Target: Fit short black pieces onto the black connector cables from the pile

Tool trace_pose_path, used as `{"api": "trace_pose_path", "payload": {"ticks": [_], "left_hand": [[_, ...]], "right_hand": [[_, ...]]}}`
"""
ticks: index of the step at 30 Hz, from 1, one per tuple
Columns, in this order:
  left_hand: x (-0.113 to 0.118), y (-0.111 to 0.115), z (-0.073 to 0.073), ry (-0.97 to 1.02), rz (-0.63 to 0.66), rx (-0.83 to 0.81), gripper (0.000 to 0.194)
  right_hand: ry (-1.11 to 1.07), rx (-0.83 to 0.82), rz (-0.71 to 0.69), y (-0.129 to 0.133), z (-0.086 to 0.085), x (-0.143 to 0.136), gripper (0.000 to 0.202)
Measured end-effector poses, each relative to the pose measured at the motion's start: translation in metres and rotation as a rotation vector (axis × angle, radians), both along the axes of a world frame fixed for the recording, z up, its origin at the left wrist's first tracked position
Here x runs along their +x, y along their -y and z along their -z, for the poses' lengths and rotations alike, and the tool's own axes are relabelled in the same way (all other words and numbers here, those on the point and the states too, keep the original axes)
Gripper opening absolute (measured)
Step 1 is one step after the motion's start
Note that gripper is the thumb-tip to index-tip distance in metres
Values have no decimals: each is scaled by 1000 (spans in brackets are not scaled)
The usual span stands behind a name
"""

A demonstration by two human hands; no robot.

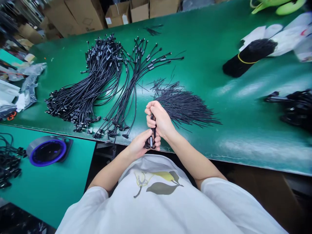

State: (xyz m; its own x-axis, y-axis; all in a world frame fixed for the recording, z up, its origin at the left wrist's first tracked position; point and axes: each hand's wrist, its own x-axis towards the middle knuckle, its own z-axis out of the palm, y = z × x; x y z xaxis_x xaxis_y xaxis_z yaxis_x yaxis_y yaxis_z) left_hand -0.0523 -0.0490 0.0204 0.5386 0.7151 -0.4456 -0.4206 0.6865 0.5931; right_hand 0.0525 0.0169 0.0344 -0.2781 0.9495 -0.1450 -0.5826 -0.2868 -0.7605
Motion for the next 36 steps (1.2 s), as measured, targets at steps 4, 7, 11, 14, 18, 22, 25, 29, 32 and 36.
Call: {"api": "trace_pose_path", "payload": {"ticks": [4, 7, 11, 14, 18, 22, 25, 29, 32, 36], "left_hand": [[2, 1, -1, -2, -8, -4, 31], [-2, -5, -2, 10, -96, -27, 34], [-10, -21, -4, -28, -383, 44, 35], [-12, -30, -5, -56, -402, 146, 41], [-15, -33, -4, -155, -296, 313, 54], [-40, -35, -3, -406, -244, 407, 59], [-69, -36, -8, -559, -95, 425, 57], [-95, -34, -19, -555, 122, 439, 41], [-99, -36, -23, -576, 119, 413, 26], [-90, -36, -22, -576, 30, 494, 27]], "right_hand": [[0, 15, -89, -5, 4, 7, 13], [146, 136, -38, -3, 12, 18, 27], [583, 397, 14, 16, 24, 29, 54], [862, 605, -1, 31, 28, 28, 43], [1027, 788, 19, 33, 28, 27, 12], [1084, 950, 45, 25, 17, 51, 26], [1252, 975, 184, 20, 8, 88, 29], [1165, 845, -38, 28, 1, 130, 27], [938, 694, -522, 43, -6, 140, 32], [616, 411, -911, 63, -11, 126, 37]]}}
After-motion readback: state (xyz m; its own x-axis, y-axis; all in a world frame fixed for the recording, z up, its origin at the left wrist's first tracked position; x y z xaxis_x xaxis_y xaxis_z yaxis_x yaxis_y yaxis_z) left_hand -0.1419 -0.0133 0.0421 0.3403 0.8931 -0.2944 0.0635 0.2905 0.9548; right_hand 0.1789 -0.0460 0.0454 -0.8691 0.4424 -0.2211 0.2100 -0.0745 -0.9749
